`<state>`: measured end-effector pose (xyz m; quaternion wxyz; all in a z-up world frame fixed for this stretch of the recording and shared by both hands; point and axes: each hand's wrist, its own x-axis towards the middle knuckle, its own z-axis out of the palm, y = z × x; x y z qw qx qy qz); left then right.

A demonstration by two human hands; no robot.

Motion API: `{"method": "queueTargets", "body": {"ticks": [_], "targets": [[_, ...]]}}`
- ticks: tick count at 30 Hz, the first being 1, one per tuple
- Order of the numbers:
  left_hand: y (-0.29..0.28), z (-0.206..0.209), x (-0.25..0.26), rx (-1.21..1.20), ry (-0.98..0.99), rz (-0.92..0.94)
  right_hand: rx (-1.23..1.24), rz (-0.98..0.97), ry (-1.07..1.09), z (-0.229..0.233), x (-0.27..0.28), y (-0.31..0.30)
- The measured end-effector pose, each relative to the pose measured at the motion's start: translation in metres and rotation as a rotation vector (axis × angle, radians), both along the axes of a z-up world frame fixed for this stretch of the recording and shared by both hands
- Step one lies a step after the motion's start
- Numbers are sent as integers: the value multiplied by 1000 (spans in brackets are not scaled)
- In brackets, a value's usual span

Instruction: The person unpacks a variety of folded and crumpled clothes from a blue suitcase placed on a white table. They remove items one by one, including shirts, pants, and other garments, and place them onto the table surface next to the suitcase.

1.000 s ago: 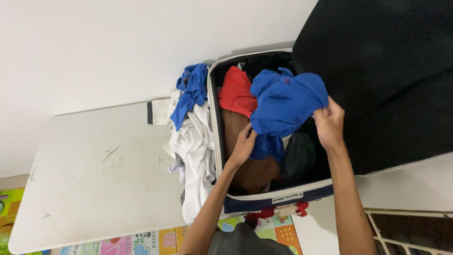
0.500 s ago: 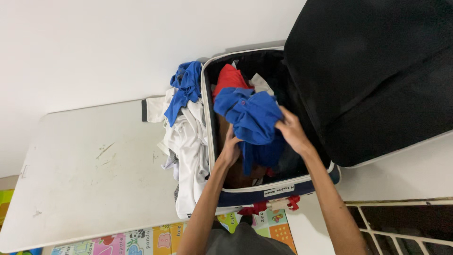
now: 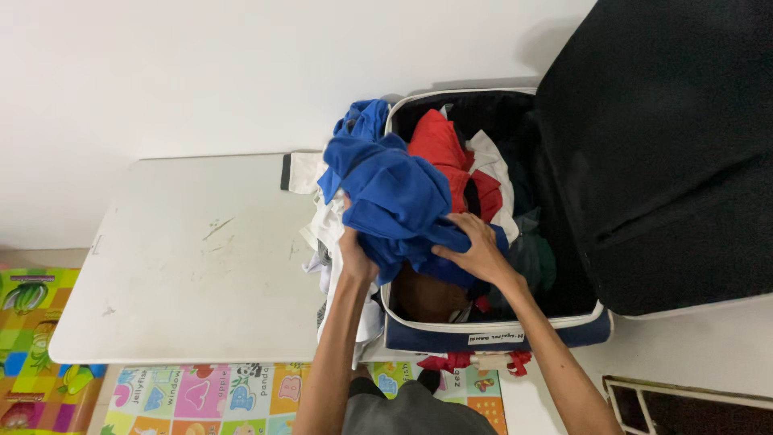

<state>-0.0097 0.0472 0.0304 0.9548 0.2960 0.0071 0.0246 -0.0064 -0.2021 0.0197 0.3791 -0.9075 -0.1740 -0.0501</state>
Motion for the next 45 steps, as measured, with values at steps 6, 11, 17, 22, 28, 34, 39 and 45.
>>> {"method": "queueTargets", "body": {"ticks": [6,11,17,22,28,34,39,45], "targets": [[54,17,12,-79,-148,121,-60,-18,-47,17,-1,1],[70,46,27,-96,-126,220,102,-107,-54,32,2,0],[93,19,45,-44,-79,45,370,-305,-94,96,-9,-2],[105,-16,60,-24,15,-66,583,-268,28,126,-9,17],[158,-3,93,-67,-56,35,541,-1,365,73,-10,98],[199,31,133,-209,-16,66,398,-13,572,37,4,198],[208,47,155,-151,-52,39,375,-69,603,23,12,237],[207,51,181,-204,-96,-51,510,-219,304,-20,47,239]]}}
